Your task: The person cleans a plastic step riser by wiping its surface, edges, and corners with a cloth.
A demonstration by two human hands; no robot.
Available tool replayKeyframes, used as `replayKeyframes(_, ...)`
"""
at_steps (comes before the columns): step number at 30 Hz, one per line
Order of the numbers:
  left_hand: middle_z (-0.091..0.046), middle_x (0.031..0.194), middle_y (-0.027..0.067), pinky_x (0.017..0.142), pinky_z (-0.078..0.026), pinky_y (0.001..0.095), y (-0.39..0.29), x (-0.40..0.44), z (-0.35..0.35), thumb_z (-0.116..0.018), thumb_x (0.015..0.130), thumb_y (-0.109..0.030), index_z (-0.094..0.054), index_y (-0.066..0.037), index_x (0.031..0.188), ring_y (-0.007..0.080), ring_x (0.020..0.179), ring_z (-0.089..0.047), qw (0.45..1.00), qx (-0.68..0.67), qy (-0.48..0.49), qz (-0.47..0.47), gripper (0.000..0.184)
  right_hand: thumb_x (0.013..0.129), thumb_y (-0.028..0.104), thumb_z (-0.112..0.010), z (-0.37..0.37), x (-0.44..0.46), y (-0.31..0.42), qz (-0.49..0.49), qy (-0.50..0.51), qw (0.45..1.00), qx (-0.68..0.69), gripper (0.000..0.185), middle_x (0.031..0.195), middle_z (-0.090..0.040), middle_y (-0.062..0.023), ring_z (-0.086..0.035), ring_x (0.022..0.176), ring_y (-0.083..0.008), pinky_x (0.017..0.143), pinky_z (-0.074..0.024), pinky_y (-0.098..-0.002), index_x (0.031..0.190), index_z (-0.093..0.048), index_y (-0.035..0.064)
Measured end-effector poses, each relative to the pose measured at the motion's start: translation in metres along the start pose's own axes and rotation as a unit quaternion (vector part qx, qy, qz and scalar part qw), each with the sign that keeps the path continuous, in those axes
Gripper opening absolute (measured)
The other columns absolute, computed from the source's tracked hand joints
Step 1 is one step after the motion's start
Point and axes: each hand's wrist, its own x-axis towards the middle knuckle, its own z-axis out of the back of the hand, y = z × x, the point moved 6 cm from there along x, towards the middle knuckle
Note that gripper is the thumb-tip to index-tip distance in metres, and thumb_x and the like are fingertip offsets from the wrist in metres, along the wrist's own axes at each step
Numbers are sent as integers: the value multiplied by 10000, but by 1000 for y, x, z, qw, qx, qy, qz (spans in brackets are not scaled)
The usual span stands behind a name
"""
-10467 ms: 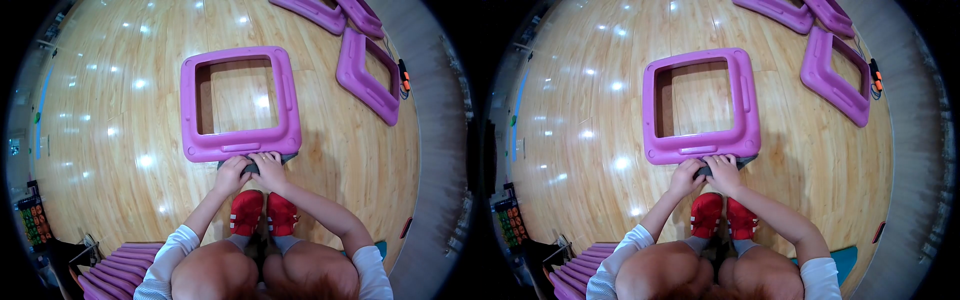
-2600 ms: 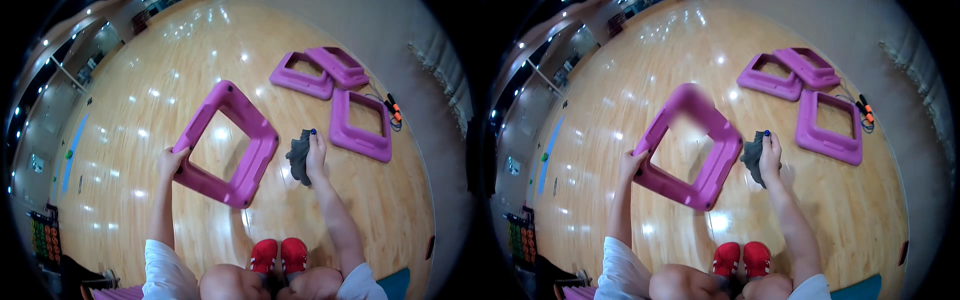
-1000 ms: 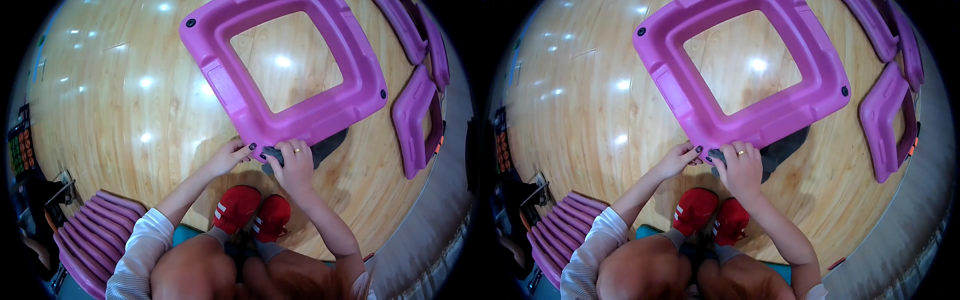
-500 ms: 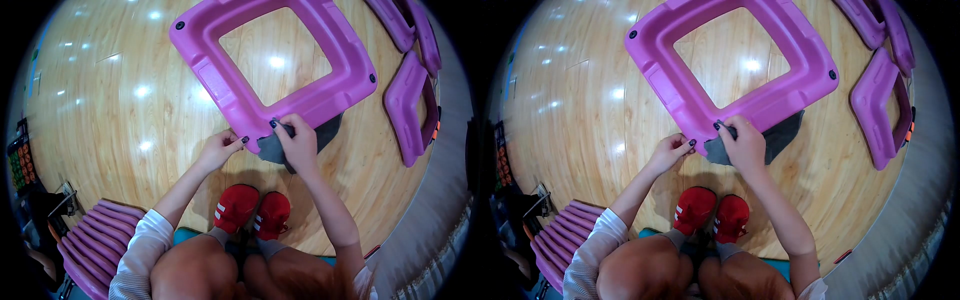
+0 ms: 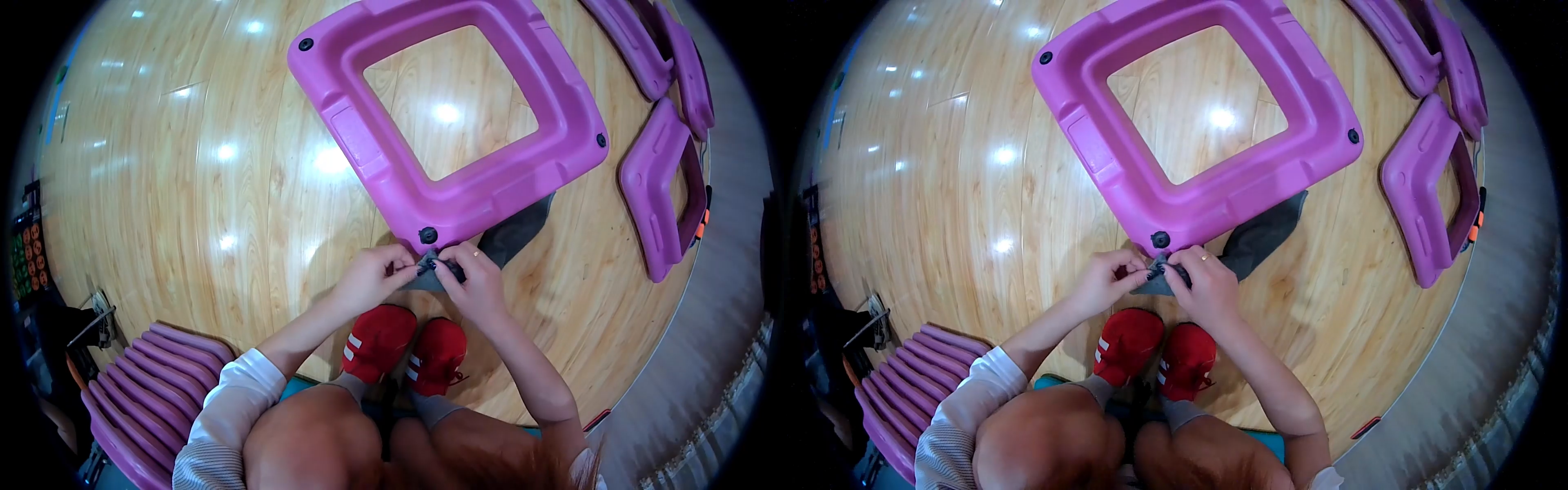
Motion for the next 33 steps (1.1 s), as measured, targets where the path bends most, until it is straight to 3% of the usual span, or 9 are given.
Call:
replayKeyframes(2,-585,624,43,521,-440,261,-6,0,9,-671,839,-113,-627,-21,849,99,543,-548,998,16,-38,-38,102,784,127,-670,9,2,2,42,-76,991,-99,105,770,-579,-78,-603,713,-252,601,-473,-334,829,-597,66)
replayKeyframes(5,-578,635,49,525,-443,260,-13,1,19,-678,826,-119,-622,-30,844,106,549,-555,991,100,-75,-51,107,772,119,-675,20,15,7,69,-124,980,-142,94,756,-573,-69,-599,691,-241,591,-472,-342,796,-596,74)
replayKeyframes(7,-578,638,51,526,-464,321,-23,3,23,-673,799,-168,-616,-80,842,211,584,-593,979,156,-105,-84,114,772,112,-668,16,25,8,82,-117,977,-159,91,749,-569,-66,-595,682,-241,589,-473,-342,807,-591,76)
replayKeyframes(14,-593,661,41,525,-465,360,-14,18,15,-689,772,-197,-577,-104,776,229,612,-598,970,208,-46,-121,145,776,105,-630,-7,23,5,70,-75,978,-183,133,731,-558,-57,-586,663,-235,565,-473,-333,893,-569,87)
replayKeyframes(21,-601,670,53,537,-469,366,-12,20,16,-697,760,-185,-568,-94,738,251,627,-597,978,170,-40,-118,160,739,93,-641,-8,12,8,104,-42,973,-201,130,721,-548,-59,-580,652,-228,544,-462,-331,856,-585,89)
replayKeyframes(26,-600,665,56,536,-468,366,-15,20,17,-700,752,-162,-564,-86,735,253,626,-596,981,151,-46,-115,156,748,92,-632,18,36,15,78,-115,981,-135,100,686,-522,-68,-569,623,-239,538,-456,-339,842,-597,98)
replayKeyframes(28,-600,713,82,576,-514,296,-14,20,16,-702,766,-86,-589,-40,770,200,644,-610,981,168,-17,-100,122,755,106,-623,11,41,15,79,-109,979,-156,77,667,-524,-62,-572,611,-236,534,-459,-341,821,-582,101)
replayKeyframes(30,-599,712,83,573,-513,296,-14,20,16,-703,765,-86,-587,-40,768,201,640,-608,981,166,-17,-100,124,750,114,-619,-4,43,13,78,-53,960,-262,70,670,-541,-52,-577,609,-222,526,-460,-333,791,-563,103)
replayKeyframes(33,-598,711,83,568,-507,298,-13,20,17,-703,764,-86,-585,-41,764,203,636,-605,982,164,-15,-96,126,733,114,-625,-10,36,12,84,-70,958,-265,81,674,-545,-44,-575,602,-206,523,-461,-323,773,-556,104)
